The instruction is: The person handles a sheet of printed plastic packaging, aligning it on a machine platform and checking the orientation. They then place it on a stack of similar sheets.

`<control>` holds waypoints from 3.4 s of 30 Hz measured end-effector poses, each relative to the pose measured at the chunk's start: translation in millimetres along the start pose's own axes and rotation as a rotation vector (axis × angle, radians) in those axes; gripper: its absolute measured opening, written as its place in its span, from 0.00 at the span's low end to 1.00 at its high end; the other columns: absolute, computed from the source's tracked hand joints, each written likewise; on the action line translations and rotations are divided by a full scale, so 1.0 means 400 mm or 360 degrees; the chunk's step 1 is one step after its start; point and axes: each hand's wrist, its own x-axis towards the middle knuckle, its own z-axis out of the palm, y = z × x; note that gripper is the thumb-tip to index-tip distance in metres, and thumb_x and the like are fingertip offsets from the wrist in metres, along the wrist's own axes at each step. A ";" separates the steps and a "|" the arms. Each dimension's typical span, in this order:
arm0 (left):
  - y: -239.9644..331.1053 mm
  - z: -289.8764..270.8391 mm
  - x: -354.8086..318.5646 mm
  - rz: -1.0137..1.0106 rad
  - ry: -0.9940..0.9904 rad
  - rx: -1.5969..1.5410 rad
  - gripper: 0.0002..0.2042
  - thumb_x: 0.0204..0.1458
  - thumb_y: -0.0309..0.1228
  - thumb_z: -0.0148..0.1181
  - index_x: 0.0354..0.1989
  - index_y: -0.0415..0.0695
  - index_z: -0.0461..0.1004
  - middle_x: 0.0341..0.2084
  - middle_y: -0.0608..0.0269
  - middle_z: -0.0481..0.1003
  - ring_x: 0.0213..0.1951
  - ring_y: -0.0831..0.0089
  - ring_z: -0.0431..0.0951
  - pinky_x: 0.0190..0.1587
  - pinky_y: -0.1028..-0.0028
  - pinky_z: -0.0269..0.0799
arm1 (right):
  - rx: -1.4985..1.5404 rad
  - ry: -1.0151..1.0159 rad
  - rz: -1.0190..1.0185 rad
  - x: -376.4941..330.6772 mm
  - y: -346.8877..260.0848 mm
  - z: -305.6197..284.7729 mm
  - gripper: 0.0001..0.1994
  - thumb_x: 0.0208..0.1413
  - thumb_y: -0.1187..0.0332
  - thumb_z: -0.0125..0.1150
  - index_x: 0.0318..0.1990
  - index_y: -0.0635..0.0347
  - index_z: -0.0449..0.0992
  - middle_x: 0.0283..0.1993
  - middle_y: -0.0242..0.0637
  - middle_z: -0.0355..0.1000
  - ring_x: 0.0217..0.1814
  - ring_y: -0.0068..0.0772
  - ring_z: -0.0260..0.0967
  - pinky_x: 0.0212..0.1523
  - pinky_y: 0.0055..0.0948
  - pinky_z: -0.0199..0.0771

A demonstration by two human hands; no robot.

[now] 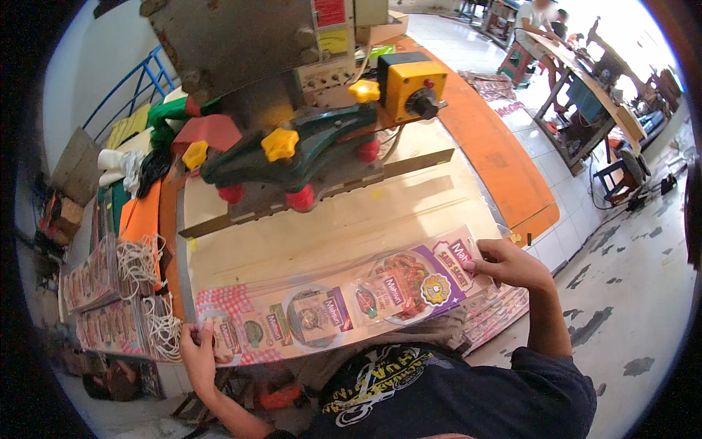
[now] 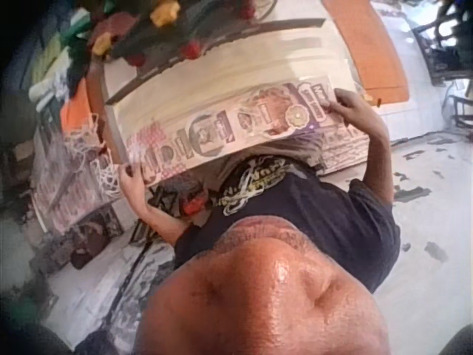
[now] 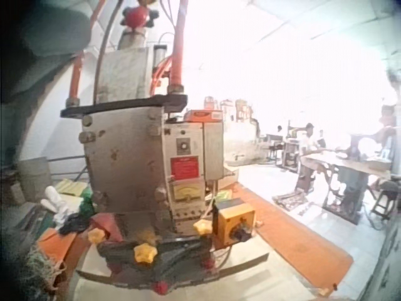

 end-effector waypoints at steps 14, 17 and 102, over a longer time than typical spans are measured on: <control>-0.129 -0.010 0.027 0.0226 -0.0037 -0.0776 0.17 0.65 0.39 0.63 0.44 0.42 0.62 0.30 0.70 0.68 0.32 0.82 0.65 0.37 0.78 0.64 | -0.0113 0.0427 -0.0337 0.000 0.075 0.015 0.20 0.61 0.53 0.69 0.42 0.66 0.78 0.33 0.40 0.77 0.35 0.30 0.74 0.38 0.34 0.74; -0.135 -0.006 0.048 0.0374 0.0224 -0.1070 0.27 0.64 0.38 0.65 0.65 0.39 0.61 0.40 0.65 0.75 0.42 0.77 0.74 0.46 0.73 0.71 | 0.0113 0.0580 -0.0435 0.013 0.023 0.013 0.18 0.61 0.58 0.70 0.49 0.62 0.79 0.39 0.39 0.78 0.45 0.31 0.76 0.47 0.33 0.76; -0.203 0.114 0.187 0.0494 0.0070 -0.1945 0.29 0.65 0.59 0.51 0.52 0.41 0.70 0.45 0.62 0.74 0.51 0.70 0.75 0.58 0.63 0.71 | 0.0109 0.1336 -0.1053 0.059 0.003 -0.083 0.08 0.64 0.68 0.65 0.42 0.64 0.79 0.37 0.33 0.76 0.39 0.25 0.75 0.43 0.28 0.73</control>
